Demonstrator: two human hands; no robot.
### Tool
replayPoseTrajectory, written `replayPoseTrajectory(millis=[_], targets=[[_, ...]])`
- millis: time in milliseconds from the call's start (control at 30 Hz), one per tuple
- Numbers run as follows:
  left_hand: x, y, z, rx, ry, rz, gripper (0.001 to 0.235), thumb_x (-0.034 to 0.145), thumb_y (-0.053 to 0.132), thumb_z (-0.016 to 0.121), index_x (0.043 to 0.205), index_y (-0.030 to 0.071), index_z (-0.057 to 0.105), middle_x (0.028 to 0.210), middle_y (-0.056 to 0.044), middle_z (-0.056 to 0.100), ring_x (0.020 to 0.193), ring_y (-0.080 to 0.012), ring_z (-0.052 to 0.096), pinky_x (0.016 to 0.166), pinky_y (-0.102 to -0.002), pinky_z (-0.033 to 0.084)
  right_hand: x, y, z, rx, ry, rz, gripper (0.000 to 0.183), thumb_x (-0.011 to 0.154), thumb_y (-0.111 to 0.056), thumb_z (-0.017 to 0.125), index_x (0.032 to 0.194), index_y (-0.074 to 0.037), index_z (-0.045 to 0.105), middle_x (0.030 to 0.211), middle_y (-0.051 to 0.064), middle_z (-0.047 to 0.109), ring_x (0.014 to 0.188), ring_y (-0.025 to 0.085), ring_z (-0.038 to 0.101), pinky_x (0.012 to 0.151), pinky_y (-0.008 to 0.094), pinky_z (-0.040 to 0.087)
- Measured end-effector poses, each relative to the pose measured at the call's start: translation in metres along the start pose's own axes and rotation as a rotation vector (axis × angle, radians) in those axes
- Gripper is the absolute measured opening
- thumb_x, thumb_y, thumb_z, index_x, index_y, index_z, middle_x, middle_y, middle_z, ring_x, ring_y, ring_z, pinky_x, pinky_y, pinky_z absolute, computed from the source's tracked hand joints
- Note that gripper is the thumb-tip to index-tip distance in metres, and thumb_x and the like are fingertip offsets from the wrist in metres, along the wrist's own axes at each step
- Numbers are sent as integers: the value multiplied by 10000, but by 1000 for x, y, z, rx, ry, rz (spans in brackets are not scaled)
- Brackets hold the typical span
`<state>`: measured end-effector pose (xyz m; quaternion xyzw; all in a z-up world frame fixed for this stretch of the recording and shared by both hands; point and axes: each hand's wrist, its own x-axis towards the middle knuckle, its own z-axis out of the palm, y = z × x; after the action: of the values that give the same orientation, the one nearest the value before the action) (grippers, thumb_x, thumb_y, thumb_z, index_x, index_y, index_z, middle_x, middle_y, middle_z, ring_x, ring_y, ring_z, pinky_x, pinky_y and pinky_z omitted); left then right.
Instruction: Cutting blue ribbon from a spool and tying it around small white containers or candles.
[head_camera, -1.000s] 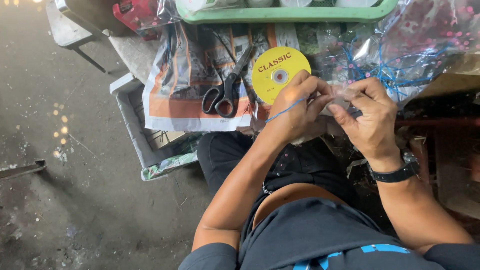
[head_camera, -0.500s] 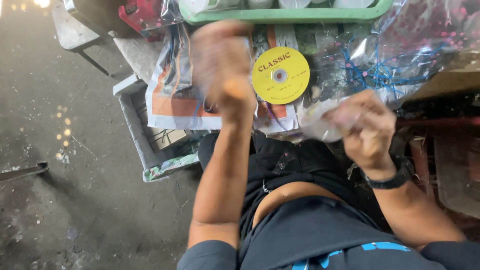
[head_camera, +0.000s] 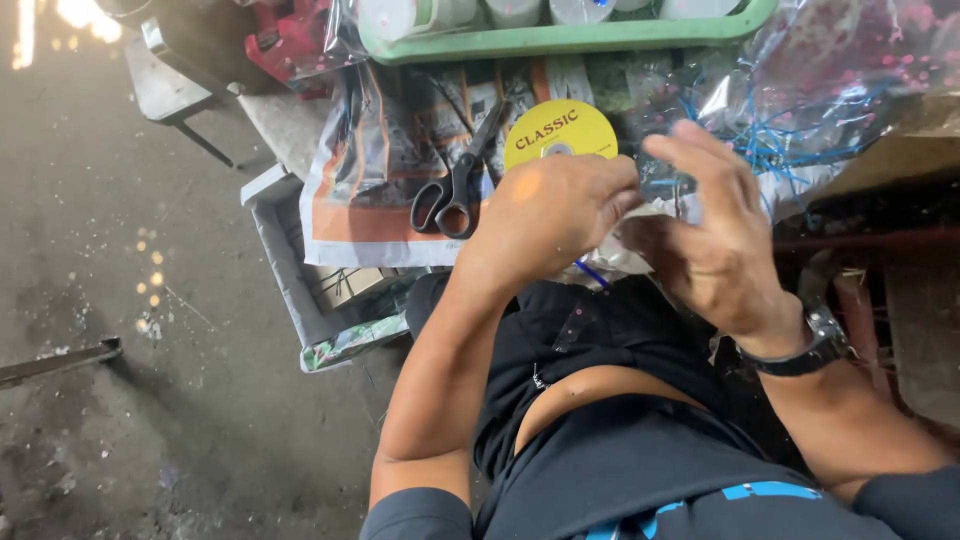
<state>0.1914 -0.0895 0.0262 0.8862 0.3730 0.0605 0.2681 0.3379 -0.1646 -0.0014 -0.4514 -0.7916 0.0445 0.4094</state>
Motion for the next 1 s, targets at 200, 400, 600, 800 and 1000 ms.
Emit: replayPoseTrajectory(millis=[200, 400, 600, 800, 1000], targets=[[5, -4, -4, 19, 6, 62, 247, 837, 332, 404, 739, 116, 470, 713, -69, 600, 645, -326, 541, 485, -434, 340, -9, 9, 10, 51, -103, 40, 129, 851, -140, 542, 831, -31, 608, 849, 130, 379, 761, 311, 387, 657, 412, 342], [-3, -14, -7, -364, 39, -32, 224, 805, 321, 464, 683, 133, 475, 603, -16, 544, 581, -194, 492, 513, -318, 316, -25, 28, 21, 277, 122, 74, 100, 887, -90, 463, 877, -31, 544, 718, 123, 474, 595, 246, 471, 572, 353, 388], [-30, -1, 15, -505, 228, -31, 135, 859, 214, 431, 793, 125, 508, 689, 9, 577, 610, -155, 525, 543, -281, 390, -23, 43, 26, 287, 281, 310, 278, 982, -173, 361, 838, 44, 460, 840, 173, 533, 783, 289, 522, 880, 420, 380], [-29, 4, 84, -841, 155, 145, 206, 895, 255, 411, 830, 111, 542, 709, 5, 553, 661, -108, 516, 636, -240, 412, -14, 23, 23, 395, 284, 492, 380, 982, -278, 327, 857, 43, 486, 809, 118, 479, 727, 207, 441, 682, 320, 338], [-3, -26, 36, -548, 450, 296, 58, 829, 135, 521, 792, 92, 531, 730, 3, 545, 666, -108, 507, 571, -237, 409, -11, -17, -5, 512, 59, 591, 334, 935, -232, 350, 799, 23, 518, 823, 107, 523, 763, 197, 488, 698, 297, 377]])
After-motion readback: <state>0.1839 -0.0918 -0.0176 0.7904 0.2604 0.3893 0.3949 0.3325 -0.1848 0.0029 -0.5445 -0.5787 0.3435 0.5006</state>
